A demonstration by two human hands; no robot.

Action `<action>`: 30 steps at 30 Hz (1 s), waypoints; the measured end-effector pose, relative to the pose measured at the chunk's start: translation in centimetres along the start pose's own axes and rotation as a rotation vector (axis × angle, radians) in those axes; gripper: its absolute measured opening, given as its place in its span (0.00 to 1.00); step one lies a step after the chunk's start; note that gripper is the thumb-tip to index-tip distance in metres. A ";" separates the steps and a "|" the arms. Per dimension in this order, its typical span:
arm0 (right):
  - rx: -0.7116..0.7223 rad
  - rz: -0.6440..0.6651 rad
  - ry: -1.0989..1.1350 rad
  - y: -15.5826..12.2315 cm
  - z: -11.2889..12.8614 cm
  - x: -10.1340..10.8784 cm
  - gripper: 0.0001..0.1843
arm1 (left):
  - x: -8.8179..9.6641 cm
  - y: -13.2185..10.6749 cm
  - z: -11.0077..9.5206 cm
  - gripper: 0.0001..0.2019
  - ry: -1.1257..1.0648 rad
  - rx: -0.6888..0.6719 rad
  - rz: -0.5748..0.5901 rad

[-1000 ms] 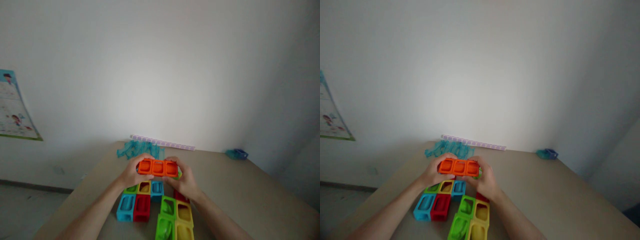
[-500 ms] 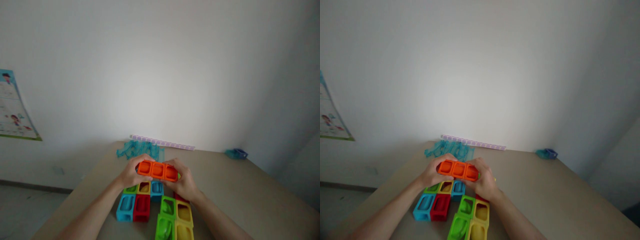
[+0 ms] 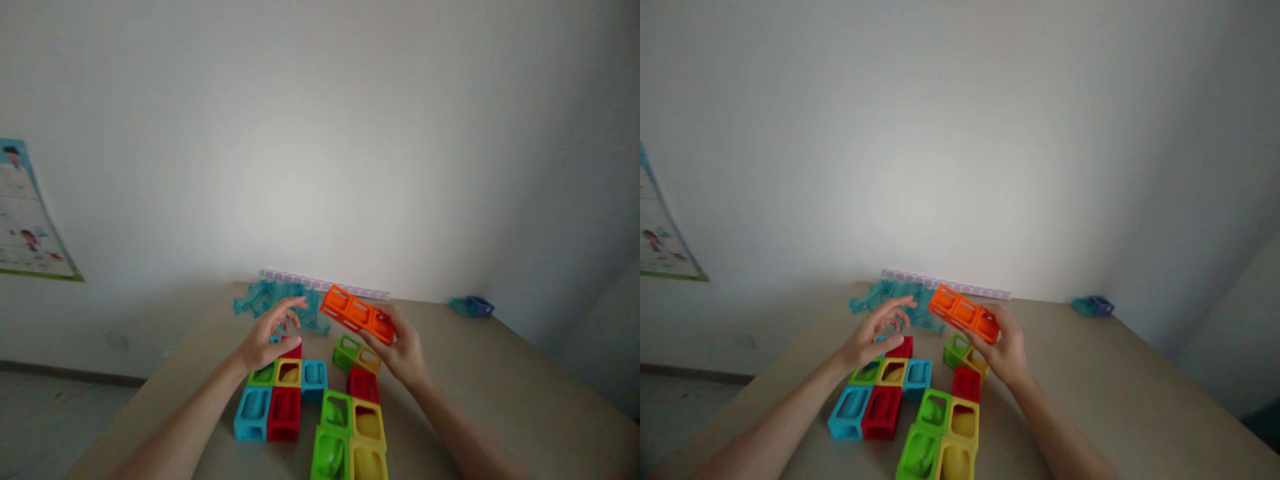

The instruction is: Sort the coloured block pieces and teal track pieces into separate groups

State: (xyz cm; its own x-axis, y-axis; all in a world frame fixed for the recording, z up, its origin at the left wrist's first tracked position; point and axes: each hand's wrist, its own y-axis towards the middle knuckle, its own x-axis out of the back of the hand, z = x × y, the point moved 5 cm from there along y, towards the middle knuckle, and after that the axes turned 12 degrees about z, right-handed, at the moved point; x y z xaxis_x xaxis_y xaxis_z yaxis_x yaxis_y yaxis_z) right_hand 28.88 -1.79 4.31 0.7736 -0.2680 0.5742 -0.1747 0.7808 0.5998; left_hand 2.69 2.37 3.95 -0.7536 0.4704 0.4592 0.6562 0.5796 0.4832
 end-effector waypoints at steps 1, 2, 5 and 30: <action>-0.040 -0.047 -0.032 -0.7 -1.8 1.3 0.21 | 0.1 0.0 0.1 0.25 0.028 -0.003 -0.011; -0.091 -0.084 -0.086 -1.5 -3.6 2.7 0.21 | 0.2 0.0 0.2 0.21 0.060 -0.004 -0.027; -0.263 -0.116 -0.221 -3.7 -9.0 6.5 0.24 | 0.6 0.1 0.5 0.13 0.130 0.007 -0.079; -0.564 0.142 -0.818 -4.3 -11.1 6.5 0.24 | 0.7 -0.4 2.5 0.13 0.126 0.152 -0.092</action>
State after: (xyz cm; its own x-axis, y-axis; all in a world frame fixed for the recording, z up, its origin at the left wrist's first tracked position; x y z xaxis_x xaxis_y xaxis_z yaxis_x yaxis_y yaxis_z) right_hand 41.44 -0.61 -0.69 0.0745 -0.2919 0.9535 0.2458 0.9321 0.2661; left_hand 1.85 4.14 2.20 -0.7930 0.3291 0.5127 0.5641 0.7146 0.4138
